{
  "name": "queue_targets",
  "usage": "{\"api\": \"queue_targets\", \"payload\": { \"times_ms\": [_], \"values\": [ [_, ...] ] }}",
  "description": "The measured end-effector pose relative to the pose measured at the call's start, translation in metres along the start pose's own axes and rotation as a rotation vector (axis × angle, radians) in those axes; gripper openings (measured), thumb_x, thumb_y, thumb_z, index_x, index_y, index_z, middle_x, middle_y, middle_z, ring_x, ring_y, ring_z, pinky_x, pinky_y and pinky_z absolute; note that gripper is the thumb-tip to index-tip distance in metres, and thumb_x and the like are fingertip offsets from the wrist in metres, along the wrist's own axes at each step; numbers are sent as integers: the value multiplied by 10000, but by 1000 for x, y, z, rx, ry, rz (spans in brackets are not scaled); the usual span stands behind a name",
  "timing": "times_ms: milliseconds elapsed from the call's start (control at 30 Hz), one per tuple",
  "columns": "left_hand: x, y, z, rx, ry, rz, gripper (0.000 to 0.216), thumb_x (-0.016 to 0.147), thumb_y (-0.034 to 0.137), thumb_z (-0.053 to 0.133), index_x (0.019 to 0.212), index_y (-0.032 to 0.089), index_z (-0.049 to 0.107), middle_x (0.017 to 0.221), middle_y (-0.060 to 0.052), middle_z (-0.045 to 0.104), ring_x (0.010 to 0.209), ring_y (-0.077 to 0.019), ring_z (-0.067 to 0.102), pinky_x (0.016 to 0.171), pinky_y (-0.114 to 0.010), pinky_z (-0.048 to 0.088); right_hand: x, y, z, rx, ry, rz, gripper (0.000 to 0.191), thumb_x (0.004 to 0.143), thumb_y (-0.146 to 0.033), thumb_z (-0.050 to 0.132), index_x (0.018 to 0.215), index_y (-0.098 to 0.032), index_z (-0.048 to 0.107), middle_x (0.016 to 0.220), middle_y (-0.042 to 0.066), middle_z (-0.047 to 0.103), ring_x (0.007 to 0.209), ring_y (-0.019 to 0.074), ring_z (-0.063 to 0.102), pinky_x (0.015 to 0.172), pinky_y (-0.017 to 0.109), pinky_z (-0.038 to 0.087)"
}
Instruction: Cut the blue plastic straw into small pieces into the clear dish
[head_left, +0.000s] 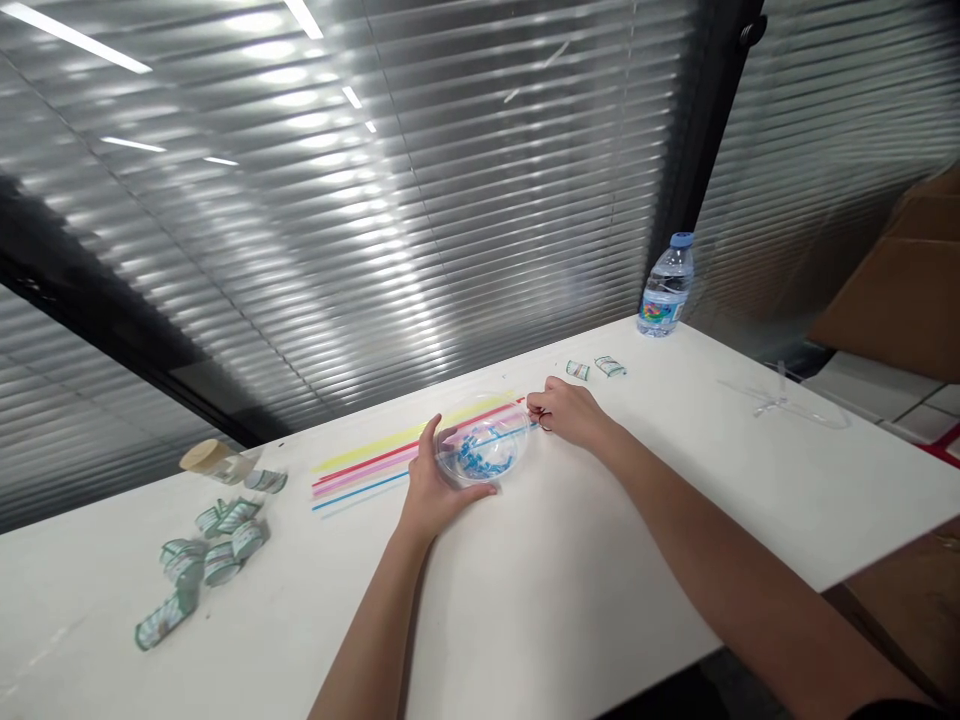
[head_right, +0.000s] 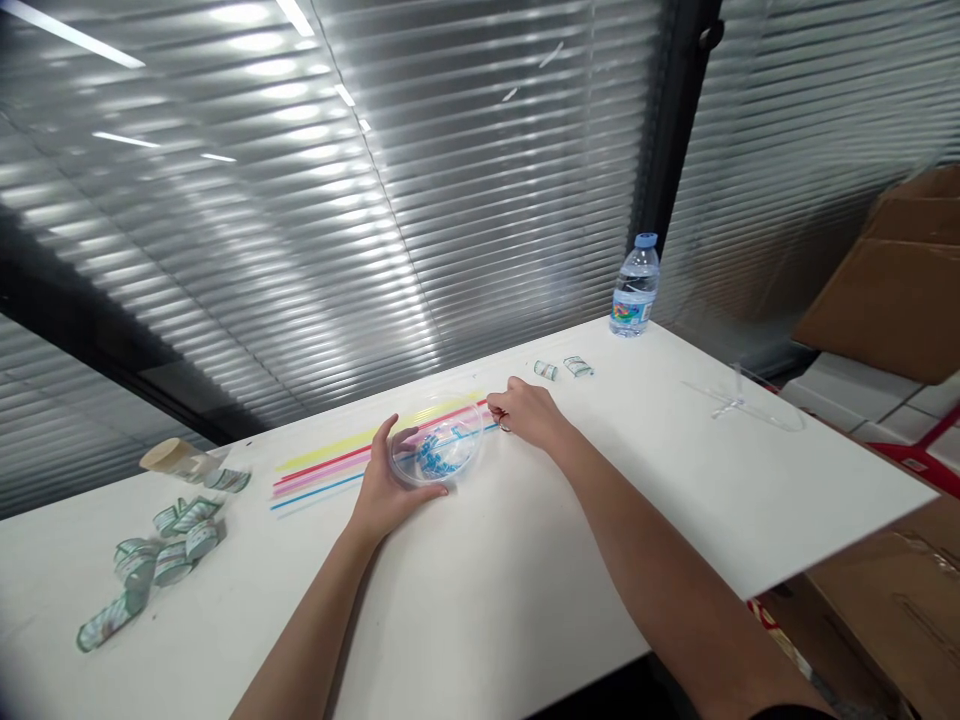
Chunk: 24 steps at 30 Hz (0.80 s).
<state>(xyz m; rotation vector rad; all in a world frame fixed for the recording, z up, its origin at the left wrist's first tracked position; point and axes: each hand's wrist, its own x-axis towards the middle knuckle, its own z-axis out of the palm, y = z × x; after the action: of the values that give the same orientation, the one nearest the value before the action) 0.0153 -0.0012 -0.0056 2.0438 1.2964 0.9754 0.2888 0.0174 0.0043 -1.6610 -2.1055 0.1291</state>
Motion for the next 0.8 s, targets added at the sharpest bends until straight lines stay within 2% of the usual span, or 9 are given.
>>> {"api": "queue_targets", "payload": {
  "times_ms": [300, 567, 800],
  "values": [
    [1, -1, 0, -12, -5, 18, 1226, 487, 482, 888, 1461, 338, 157, 1328, -130, 544, 1120, -280, 589, 1002, -527, 425, 1, -4, 1, -24, -6, -16, 156, 853, -206, 493, 843, -238, 645, 837, 21, 534, 669, 89, 484, 587, 210, 272],
    [0, 1, 0, 7, -2, 8, 1218, 488, 491, 887, 1458, 337, 167, 1333, -137, 539, 1138, -295, 579, 1010, -535, 407, 0, -9, -4, -72, -38, -40, 149, 798, -127, 525, 819, -219, 641, 826, 33, 545, 689, 101, 488, 579, 215, 261],
    [0, 2, 1, 18, -14, -13, 1234, 487, 501, 884, 1463, 337, 147, 1350, -132, 529, 1144, -290, 571, 1012, -526, 395, 0, -10, -3, -104, -58, -43, 144, 830, -166, 510, 850, -231, 637, 811, 37, 538, 744, 122, 513, 568, 223, 244]
  ]
}}
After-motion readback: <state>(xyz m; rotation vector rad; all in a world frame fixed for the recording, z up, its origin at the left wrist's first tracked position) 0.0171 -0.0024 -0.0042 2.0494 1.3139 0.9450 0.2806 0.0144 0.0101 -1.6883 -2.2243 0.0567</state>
